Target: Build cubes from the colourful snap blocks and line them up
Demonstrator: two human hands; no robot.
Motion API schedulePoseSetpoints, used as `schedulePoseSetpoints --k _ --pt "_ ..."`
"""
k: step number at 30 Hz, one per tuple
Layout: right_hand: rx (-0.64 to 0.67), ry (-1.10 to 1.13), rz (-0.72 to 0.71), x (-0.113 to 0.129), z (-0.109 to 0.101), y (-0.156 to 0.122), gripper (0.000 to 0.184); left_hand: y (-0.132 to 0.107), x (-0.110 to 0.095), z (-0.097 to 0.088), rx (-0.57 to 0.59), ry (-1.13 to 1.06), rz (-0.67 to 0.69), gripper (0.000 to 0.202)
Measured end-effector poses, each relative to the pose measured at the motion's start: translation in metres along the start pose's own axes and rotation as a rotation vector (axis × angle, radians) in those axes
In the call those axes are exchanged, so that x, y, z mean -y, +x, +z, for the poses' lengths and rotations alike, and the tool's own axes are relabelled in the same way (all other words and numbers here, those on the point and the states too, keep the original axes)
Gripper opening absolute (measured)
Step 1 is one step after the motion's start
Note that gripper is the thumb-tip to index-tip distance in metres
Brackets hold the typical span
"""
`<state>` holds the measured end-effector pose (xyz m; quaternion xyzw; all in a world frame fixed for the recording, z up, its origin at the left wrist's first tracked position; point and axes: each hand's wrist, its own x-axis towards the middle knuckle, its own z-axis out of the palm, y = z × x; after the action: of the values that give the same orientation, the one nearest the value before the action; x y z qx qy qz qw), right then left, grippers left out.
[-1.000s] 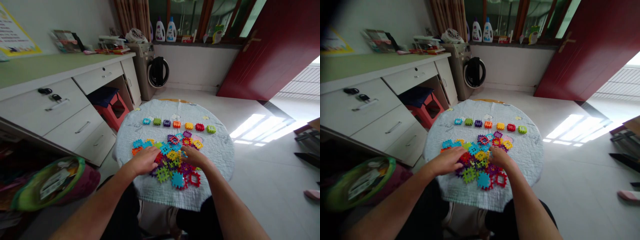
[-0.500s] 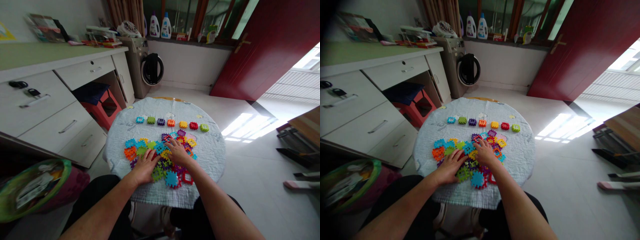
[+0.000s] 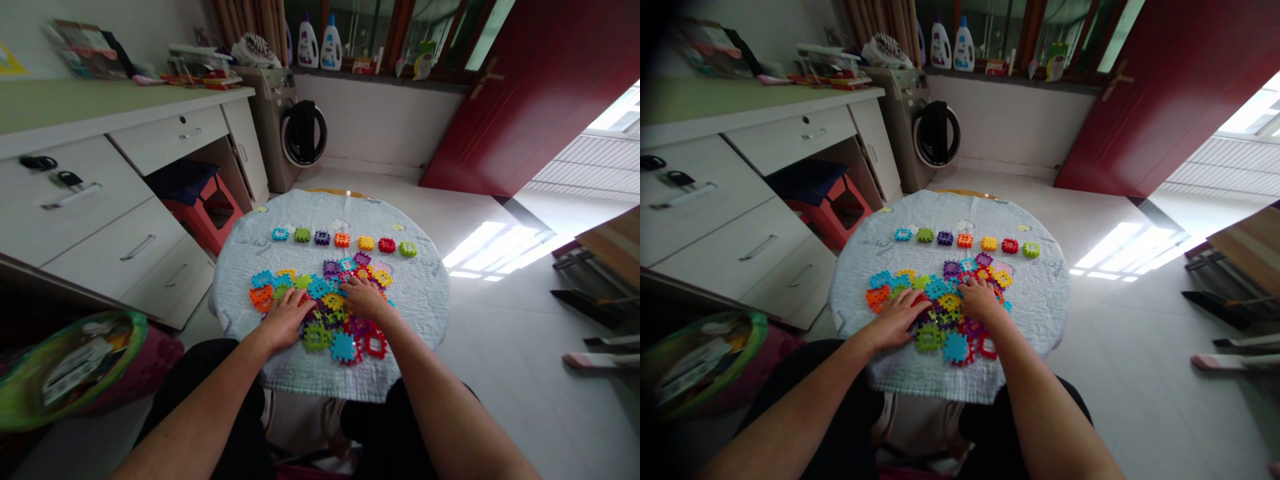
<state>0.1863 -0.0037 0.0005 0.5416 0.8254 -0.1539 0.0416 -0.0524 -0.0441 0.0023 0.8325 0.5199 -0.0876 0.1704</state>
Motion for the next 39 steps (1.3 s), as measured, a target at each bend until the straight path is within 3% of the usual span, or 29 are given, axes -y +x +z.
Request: schedulePoseSetpoints --k 6,11,18,25,30,36,39 --pt "0.039 0.018 0.034 -0.010 -0.006 -0.005 0.040 0.003 0.009 -0.003 -0.048 -0.038 0.018 0.074" --pt "0.003 0.047 0.012 -0.016 -0.016 -0.006 0.027 0.008 0.021 -0.007 -0.134 -0.100 0.000 0.072" --pt "0.030 0.078 -0.031 -0.024 -0.029 -0.013 0.021 0.011 0.031 -0.017 -0.244 -0.293 0.038 0.063" --pt "-0.003 0.194 0.005 -0.029 -0.038 -0.017 0.012 0.016 0.039 -0.035 -0.407 -0.584 -0.142 0.038" --pt "-0.033 0.208 0.055 -0.031 -0.032 -0.014 0.012 0.028 0.048 -0.027 -0.443 -0.800 -0.234 0.033" --pt "-0.038 0.200 0.008 -0.032 -0.029 -0.010 0.006 0.034 0.053 -0.017 -0.577 -0.727 -0.194 0.027" --pt "-0.059 0.199 -0.011 -0.032 -0.028 -0.010 0.006 0.031 0.054 -0.020 -0.586 -0.682 -0.223 0.029"
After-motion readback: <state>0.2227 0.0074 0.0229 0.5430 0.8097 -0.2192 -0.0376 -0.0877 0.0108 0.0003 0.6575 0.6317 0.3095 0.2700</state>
